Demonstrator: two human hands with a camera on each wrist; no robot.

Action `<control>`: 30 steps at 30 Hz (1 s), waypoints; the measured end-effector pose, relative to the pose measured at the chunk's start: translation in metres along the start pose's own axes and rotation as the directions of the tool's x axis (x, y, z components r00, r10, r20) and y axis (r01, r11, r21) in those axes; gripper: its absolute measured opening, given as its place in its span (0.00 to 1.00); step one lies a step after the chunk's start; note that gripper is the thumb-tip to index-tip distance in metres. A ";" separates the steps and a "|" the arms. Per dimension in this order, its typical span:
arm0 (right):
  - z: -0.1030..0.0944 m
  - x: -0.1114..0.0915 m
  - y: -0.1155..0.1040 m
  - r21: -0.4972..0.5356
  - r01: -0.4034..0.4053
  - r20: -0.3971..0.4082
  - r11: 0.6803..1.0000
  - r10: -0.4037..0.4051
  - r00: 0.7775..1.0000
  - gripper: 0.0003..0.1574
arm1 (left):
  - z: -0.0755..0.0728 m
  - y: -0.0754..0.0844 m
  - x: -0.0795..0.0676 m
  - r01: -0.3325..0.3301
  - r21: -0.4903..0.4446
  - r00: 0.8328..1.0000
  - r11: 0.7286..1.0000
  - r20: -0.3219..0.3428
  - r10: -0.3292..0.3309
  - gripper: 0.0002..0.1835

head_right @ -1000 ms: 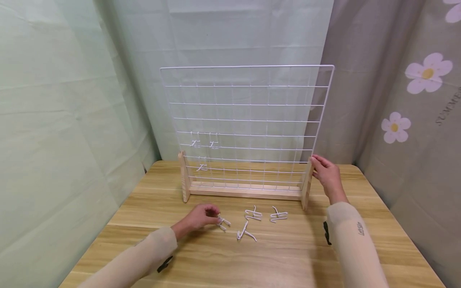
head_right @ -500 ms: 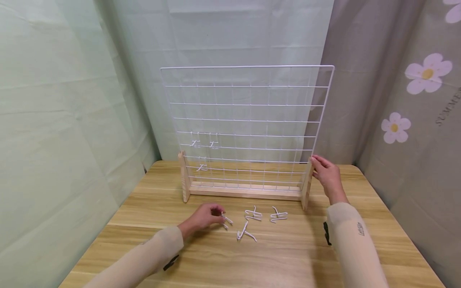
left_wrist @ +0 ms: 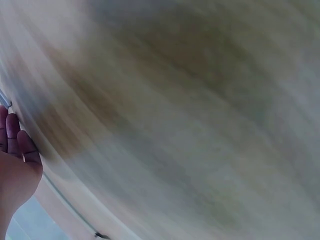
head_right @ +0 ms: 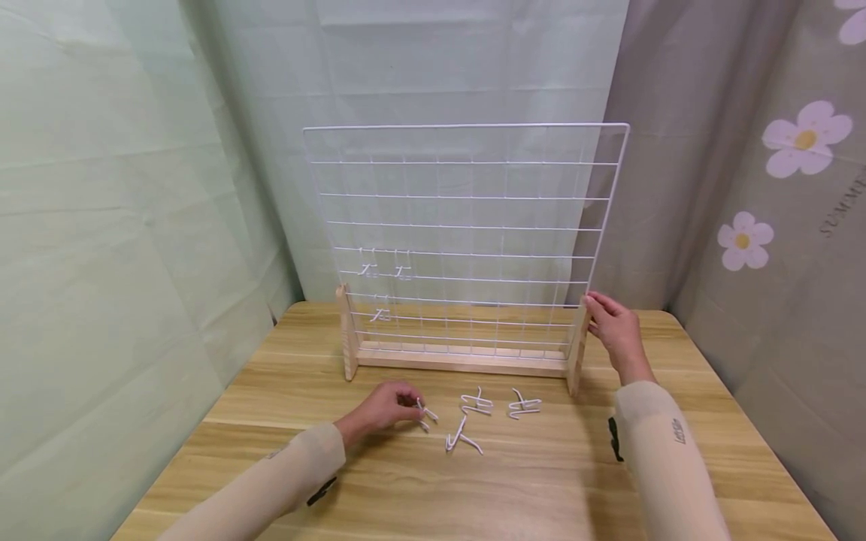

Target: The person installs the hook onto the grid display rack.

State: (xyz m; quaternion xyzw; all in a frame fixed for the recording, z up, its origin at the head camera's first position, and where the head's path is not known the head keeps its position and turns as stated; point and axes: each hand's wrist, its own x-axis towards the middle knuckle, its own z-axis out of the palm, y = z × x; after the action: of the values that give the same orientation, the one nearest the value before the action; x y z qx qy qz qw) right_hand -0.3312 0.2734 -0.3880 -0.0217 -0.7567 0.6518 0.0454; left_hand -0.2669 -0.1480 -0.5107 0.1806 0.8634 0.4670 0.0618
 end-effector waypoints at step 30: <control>0.000 0.000 0.001 0.044 -0.001 -0.005 0.999 0.002 1.000 0.45 | 0.001 -0.006 -0.005 0.001 0.065 0.992 0.998 -0.129 0.007 0.05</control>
State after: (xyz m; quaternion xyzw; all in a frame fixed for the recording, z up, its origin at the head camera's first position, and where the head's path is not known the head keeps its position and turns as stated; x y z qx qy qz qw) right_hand -0.3316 0.2740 -0.3885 -0.0228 -0.7422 0.6682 0.0473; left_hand -0.2641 -0.1523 -0.5167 0.1533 0.8800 0.4495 -0.0008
